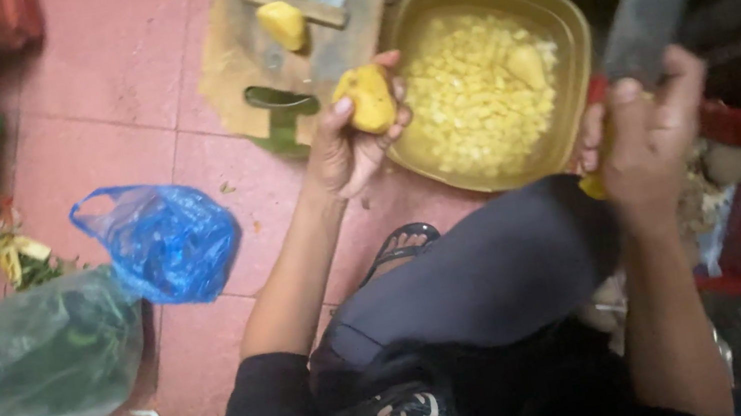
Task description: Peeling potatoes using a knife and a vegetable peeler.
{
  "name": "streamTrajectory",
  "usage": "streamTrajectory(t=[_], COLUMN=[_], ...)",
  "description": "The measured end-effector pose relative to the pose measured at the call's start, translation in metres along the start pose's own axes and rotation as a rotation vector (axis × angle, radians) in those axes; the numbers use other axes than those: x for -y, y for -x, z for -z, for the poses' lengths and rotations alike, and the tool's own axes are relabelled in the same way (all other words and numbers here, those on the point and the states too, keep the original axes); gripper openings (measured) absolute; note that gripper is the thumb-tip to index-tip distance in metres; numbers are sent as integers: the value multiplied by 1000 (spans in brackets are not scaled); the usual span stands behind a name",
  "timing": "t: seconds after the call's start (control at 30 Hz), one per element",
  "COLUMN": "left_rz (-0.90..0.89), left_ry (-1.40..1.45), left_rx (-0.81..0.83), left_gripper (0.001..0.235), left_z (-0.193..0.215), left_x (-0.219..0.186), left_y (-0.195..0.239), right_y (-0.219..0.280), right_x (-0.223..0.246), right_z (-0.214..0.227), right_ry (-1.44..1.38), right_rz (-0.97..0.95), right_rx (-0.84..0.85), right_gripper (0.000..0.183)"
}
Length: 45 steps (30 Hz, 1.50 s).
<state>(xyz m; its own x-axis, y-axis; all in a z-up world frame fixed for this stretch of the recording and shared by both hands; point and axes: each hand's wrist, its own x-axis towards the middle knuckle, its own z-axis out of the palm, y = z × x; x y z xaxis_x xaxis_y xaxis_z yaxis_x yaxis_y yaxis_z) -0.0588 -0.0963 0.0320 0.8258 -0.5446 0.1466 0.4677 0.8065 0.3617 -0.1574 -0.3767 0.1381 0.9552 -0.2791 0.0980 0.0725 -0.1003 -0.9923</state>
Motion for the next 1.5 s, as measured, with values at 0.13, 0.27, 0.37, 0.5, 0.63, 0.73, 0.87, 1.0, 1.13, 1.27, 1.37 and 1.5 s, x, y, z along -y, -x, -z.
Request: streamTrajectory(t=[0.13,0.27,0.37,0.5,0.63,0.73,0.87,1.0,1.13,1.27,1.37,1.5], left_rz=[124,196,218,323,483,608,588,525,502,421,282,29], left_ry=[29,51,150,122,49,96,-114,-379,-241,-296,-616,-1091], left_rx=[26,21,65,-7,61,103,258,346,293,-124,-145,26], left_gripper=[79,77,71,58,50,49,52,59,48,41,43,42], left_z=[-40,-56,-56,-46,-83,-103,-135,-150,-142,-126,-117,-109], left_x=[28,43,59,102,166,222,272,292,324,368,379,381], left_y=[-21,-29,-30,-40,-61,-73,-82,-73,-68,-63,-67,-66], right_y=[29,48,62,87,120,133,153,164,174,165,161,158], right_x=[5,2,-4,-7,-46,-75,-90,-42,-44,-25,-28,-64], right_z=[51,69,69,82,144,198,221,178,157,146,147,154], right_ry=[49,82,112,159,249,60,900,353,361,689,756,784], right_rz=[59,144,170,193,256,336,101,-135,-5,42,-3,-6], right_rx=[-109,-150,-146,-206,-361,-625,-694,-731,-648,-547,-513,-487], right_gripper=[20,19,21,28,32,44,45,51,50,68,80,86])
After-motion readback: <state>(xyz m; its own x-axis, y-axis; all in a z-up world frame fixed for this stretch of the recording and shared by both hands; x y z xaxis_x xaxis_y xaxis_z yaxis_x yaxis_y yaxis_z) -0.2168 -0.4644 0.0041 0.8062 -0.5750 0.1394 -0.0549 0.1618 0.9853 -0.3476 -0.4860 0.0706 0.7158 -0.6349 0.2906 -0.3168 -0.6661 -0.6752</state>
